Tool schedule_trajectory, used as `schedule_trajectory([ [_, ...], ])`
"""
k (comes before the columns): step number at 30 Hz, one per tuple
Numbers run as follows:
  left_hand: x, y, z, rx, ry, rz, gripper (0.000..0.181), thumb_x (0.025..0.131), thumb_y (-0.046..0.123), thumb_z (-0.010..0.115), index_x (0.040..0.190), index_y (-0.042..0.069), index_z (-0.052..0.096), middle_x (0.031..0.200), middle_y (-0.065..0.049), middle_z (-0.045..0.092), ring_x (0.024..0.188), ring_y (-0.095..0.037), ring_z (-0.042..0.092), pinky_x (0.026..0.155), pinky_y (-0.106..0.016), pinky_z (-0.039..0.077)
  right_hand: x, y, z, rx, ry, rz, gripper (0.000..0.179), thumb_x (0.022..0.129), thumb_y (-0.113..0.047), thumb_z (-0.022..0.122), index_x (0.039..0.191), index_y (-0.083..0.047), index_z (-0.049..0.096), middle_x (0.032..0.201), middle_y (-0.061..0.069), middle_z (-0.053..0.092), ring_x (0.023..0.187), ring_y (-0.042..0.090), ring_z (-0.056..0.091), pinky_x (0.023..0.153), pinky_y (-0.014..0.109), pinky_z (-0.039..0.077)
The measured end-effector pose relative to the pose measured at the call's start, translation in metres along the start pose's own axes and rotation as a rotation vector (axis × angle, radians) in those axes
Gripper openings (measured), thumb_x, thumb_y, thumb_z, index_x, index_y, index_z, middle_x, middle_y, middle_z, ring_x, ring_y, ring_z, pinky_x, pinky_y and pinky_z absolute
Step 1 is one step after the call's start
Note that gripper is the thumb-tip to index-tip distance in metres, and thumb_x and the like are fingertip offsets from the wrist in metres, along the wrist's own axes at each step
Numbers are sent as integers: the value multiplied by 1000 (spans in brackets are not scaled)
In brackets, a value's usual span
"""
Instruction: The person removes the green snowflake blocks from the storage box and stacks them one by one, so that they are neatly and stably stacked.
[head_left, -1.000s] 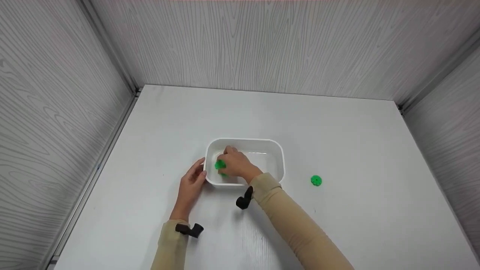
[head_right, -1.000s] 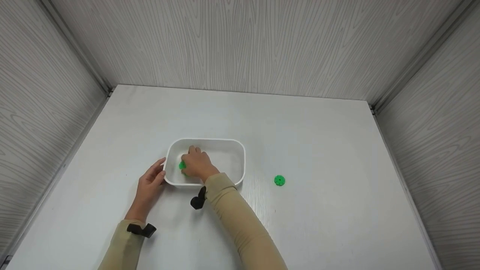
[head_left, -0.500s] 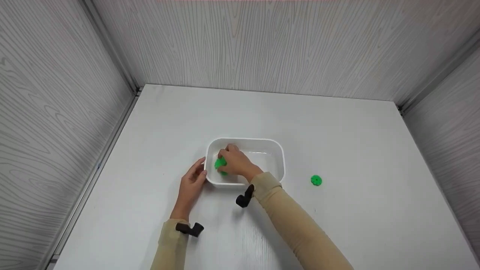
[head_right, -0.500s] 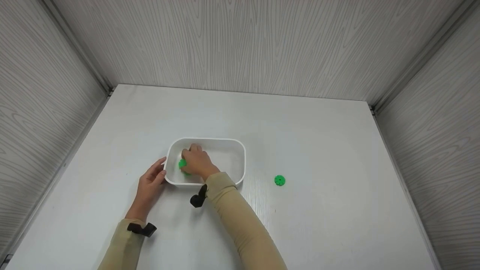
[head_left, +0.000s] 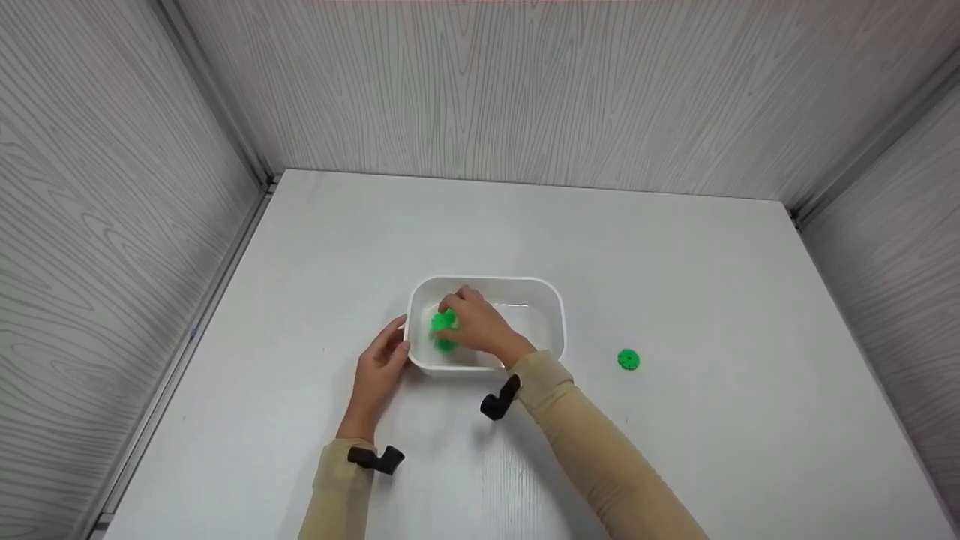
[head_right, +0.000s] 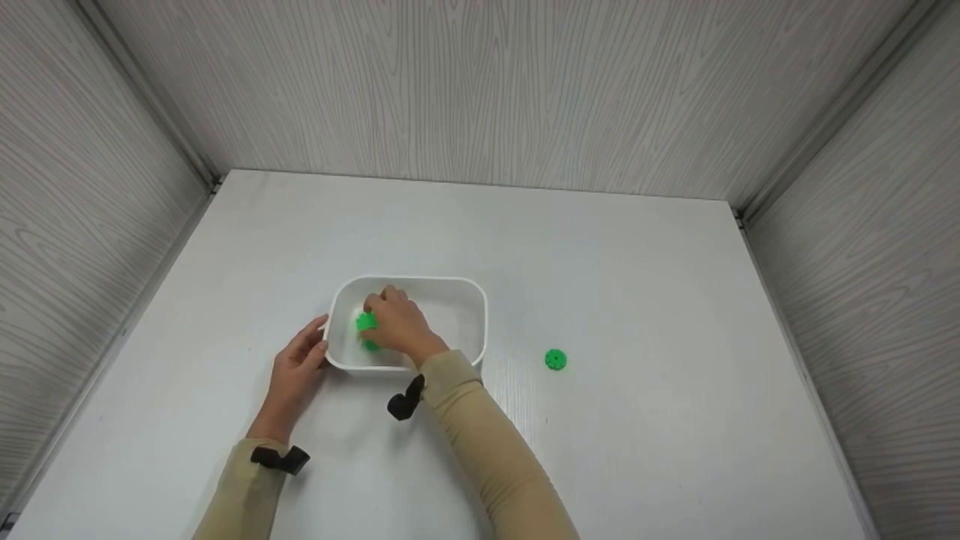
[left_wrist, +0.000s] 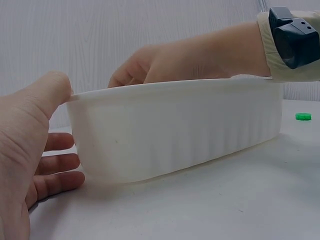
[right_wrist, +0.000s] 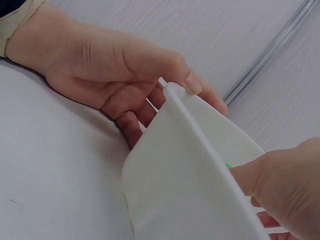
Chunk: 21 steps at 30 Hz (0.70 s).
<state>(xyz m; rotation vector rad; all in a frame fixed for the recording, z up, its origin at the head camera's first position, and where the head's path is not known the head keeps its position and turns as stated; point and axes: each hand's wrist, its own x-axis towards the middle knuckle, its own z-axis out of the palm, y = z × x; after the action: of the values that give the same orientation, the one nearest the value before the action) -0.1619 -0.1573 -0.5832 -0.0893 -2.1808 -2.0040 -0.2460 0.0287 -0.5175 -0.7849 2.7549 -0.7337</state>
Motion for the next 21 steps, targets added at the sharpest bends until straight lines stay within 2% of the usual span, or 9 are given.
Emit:
schedule_trajectory([
  [3, 0, 0, -1, -23, -10, -8, 41, 93, 22, 58, 134, 23, 51, 118, -12, 59, 103, -26, 56, 78, -25, 49, -5, 2, -2, 12, 26, -16, 36, 82, -32, 72, 111, -13, 60, 108, 4, 48, 100, 18, 46, 88, 31, 42],
  [11, 0, 1, -2, -36, -3, -36, 42, 92, 25, 59, 134, 25, 51, 120, -10, 59, 106, -25, 56, 80, -27, 49, -21, 8, -8, 62, 82, -51, 37, 82, -32, 71, 111, -12, 59, 110, 3, 48, 103, 17, 46, 89, 30, 42],
  [18, -6, 28, -1, -12, -32, -58, 44, 94, 15, 56, 137, 12, 48, 123, -20, 56, 108, -35, 53, 82, -24, 48, -37, 11, -16, 87, 142, -119, 37, 82, -29, 72, 110, -10, 58, 109, 3, 48, 104, 17, 48, 88, 31, 42],
  [21, -7, 31, 0, -18, -37, -54, 44, 94, 15, 56, 137, 11, 47, 124, -20, 55, 109, -35, 53, 82, -24, 48, -43, 13, -20, 92, 183, -155, 36, 82, -28, 72, 110, -9, 58, 108, 5, 49, 103, 18, 48, 87, 31, 43],
])
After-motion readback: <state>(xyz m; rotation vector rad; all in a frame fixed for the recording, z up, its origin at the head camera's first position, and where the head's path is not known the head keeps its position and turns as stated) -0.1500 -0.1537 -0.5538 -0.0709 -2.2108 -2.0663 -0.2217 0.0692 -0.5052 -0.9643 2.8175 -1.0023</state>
